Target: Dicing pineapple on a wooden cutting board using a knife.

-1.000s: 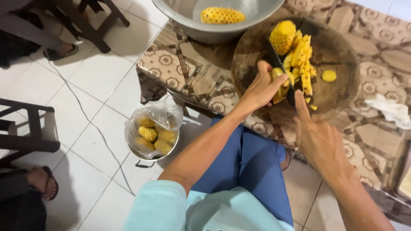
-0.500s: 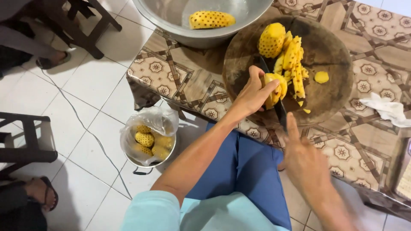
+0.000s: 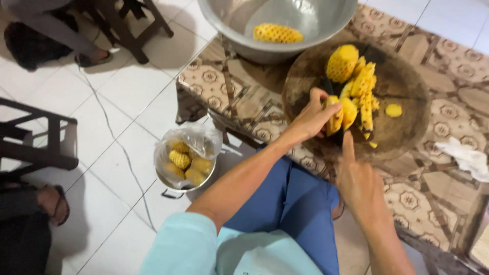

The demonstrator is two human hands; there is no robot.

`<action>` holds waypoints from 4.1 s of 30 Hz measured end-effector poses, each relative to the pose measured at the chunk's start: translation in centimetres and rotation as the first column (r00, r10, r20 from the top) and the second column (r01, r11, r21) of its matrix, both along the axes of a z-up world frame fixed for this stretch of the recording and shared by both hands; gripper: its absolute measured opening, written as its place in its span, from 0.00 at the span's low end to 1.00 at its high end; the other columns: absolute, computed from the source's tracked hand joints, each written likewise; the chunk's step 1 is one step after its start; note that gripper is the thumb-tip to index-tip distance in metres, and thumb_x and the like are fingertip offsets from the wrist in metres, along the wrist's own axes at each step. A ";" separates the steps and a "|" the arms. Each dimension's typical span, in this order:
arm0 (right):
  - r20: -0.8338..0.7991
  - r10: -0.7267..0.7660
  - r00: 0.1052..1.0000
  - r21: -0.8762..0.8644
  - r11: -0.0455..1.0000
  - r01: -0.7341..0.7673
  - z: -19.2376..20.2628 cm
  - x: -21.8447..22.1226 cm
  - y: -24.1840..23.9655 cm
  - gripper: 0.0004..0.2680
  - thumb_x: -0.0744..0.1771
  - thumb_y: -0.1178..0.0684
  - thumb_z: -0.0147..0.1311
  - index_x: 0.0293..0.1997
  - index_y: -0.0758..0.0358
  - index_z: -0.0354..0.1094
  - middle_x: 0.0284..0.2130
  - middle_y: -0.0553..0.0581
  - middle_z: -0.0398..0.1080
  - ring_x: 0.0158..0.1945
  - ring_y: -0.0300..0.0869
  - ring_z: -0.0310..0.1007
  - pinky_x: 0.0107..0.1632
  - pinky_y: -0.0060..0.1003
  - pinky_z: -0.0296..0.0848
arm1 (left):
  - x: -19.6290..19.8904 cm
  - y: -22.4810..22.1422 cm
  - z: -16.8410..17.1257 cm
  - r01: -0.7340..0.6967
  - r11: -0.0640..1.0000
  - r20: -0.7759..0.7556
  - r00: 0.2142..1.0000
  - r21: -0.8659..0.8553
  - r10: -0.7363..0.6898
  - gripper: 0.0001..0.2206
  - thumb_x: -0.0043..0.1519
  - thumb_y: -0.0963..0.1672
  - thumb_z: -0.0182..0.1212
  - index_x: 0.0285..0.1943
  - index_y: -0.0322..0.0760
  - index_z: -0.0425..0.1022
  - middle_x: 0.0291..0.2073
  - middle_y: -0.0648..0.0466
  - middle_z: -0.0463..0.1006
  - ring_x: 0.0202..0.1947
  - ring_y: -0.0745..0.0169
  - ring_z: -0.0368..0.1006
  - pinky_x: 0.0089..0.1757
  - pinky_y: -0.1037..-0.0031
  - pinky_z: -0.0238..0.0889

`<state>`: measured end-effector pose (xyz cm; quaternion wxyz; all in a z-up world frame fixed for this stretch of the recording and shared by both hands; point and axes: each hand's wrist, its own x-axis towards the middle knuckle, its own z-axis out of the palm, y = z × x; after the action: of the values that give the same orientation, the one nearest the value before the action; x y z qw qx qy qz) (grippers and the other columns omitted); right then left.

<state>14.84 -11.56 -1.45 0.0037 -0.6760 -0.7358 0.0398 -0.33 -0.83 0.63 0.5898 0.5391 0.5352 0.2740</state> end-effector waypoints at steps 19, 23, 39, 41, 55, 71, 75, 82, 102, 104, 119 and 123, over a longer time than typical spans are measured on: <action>-0.141 -0.001 0.990 -0.047 0.999 -0.006 0.7 1.8 0.2 0.24 0.71 0.54 0.45 0.78 0.60 0.44 0.06 0.55 0.62 0.09 0.45 0.57 0.14 0.41 0.61 | -2.1 -1.6 -0.2 -0.152 0.985 0.027 0.988 -0.077 0.154 0.25 0.64 0.50 0.42 0.69 0.36 0.55 0.47 0.44 0.74 0.36 0.52 0.82 0.38 0.67 0.75; -0.122 -0.083 0.989 -0.137 0.988 0.066 2.2 1.4 0.2 0.24 0.72 0.52 0.42 0.80 0.57 0.41 0.10 0.59 0.67 0.12 0.51 0.63 0.18 0.46 0.65 | -1.9 -0.8 -2.9 -0.173 0.981 0.121 0.976 -0.084 0.182 0.25 0.65 0.44 0.46 0.72 0.33 0.52 0.49 0.41 0.65 0.33 0.48 0.79 0.33 0.66 0.79; -0.107 -0.226 0.968 -0.237 0.952 0.195 2.8 1.8 1.5 0.23 0.72 0.48 0.39 0.81 0.41 0.41 0.18 0.59 0.70 0.21 0.52 0.71 0.30 0.50 0.77 | -0.1 5.5 -4.2 0.410 0.864 -0.779 0.626 0.293 -0.034 0.41 0.54 0.59 0.72 0.69 0.34 0.62 0.67 0.41 0.62 0.69 0.40 0.54 0.61 0.49 0.57; -0.130 -0.206 0.970 -0.195 0.964 0.179 3.0 1.7 1.2 0.24 0.72 0.49 0.39 0.81 0.39 0.40 0.22 0.64 0.73 0.25 0.59 0.72 0.31 0.55 0.74 | -0.1 5.9 -5.6 0.439 0.837 -0.795 0.607 0.326 -0.008 0.40 0.52 0.58 0.75 0.66 0.33 0.63 0.62 0.44 0.63 0.63 0.43 0.57 0.58 0.53 0.60; 0.009 -0.142 0.990 -0.245 0.959 0.140 6.2 -0.1 1.3 0.24 0.72 0.46 0.36 0.82 0.38 0.36 0.25 0.60 0.72 0.24 0.51 0.74 0.32 0.50 0.78 | 1.2 7.1 -4.6 0.507 0.831 -0.828 0.550 0.227 -0.109 0.26 0.55 0.47 0.72 0.59 0.38 0.66 0.55 0.50 0.68 0.58 0.45 0.62 0.48 0.59 0.70; 0.089 0.054 0.995 -0.091 0.995 -0.046 0.6 0.5 5.0 0.27 0.71 0.51 0.44 0.81 0.46 0.36 0.14 0.55 0.67 0.16 0.49 0.68 0.20 0.43 0.70 | 1.1 6.9 -3.6 0.533 0.825 -0.826 0.540 0.189 -0.160 0.28 0.54 0.44 0.73 0.62 0.36 0.65 0.55 0.51 0.66 0.58 0.43 0.60 0.46 0.59 0.72; 0.086 0.110 0.990 0.092 0.989 -0.118 -2.3 1.8 4.7 0.27 0.69 0.50 0.47 0.81 0.47 0.43 0.14 0.56 0.65 0.13 0.50 0.65 0.18 0.45 0.66 | 1.8 7.4 -6.3 0.532 0.802 -0.835 0.545 0.273 -0.077 0.23 0.57 0.41 0.66 0.60 0.32 0.65 0.55 0.43 0.65 0.54 0.36 0.61 0.44 0.58 0.71; -0.147 -0.132 0.980 -0.262 0.961 0.090 2.6 0.7 2.9 0.24 0.72 0.50 0.36 0.81 0.47 0.34 0.11 0.56 0.65 0.12 0.49 0.66 0.19 0.45 0.71 | 1.7 6.1 -5.5 0.515 0.787 -0.835 0.550 0.338 -0.001 0.27 0.51 0.42 0.74 0.58 0.30 0.67 0.52 0.46 0.67 0.55 0.40 0.62 0.43 0.64 0.74; -0.010 -0.072 0.997 -0.083 0.994 0.071 3.3 -0.2 0.8 0.24 0.72 0.50 0.42 0.81 0.50 0.42 0.14 0.55 0.69 0.14 0.45 0.66 0.21 0.41 0.71 | 0.5 5.7 -3.1 0.556 0.809 -0.805 0.561 0.192 -0.194 0.38 0.51 0.47 0.80 0.67 0.32 0.60 0.57 0.47 0.67 0.56 0.48 0.65 0.51 0.59 0.69; 0.001 -0.096 0.995 -0.128 0.987 0.095 4.0 -0.5 0.8 0.25 0.71 0.49 0.41 0.81 0.45 0.40 0.18 0.58 0.71 0.19 0.51 0.70 0.25 0.47 0.71 | 0.5 5.7 -3.3 0.562 0.804 -0.804 0.560 0.194 -0.198 0.36 0.52 0.45 0.79 0.67 0.31 0.61 0.57 0.47 0.66 0.55 0.48 0.65 0.49 0.60 0.70; 0.146 -0.019 0.989 -0.185 0.982 0.046 3.6 0.2 1.7 0.29 0.70 0.50 0.42 0.83 0.42 0.32 0.13 0.54 0.66 0.13 0.45 0.63 0.18 0.40 0.66 | -2.9 5.6 -6.1 0.652 0.448 -0.708 0.704 0.611 -0.059 0.38 0.58 0.33 0.60 0.79 0.37 0.48 0.78 0.46 0.47 0.79 0.47 0.39 0.73 0.56 0.41; 0.194 0.004 0.981 -0.185 0.982 0.032 3.8 0.6 2.0 0.29 0.70 0.45 0.42 0.83 0.39 0.32 0.13 0.53 0.70 0.14 0.46 0.71 0.21 0.43 0.74 | -3.3 6.2 -7.5 0.637 0.499 -0.620 0.750 0.587 -0.228 0.39 0.55 0.27 0.43 0.80 0.36 0.47 0.79 0.49 0.46 0.80 0.53 0.34 0.74 0.55 0.31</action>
<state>15.42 -9.57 2.34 -0.1313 -0.6793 -0.7208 0.0431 -3.62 5.36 -6.84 0.2036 0.9054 0.3291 0.1745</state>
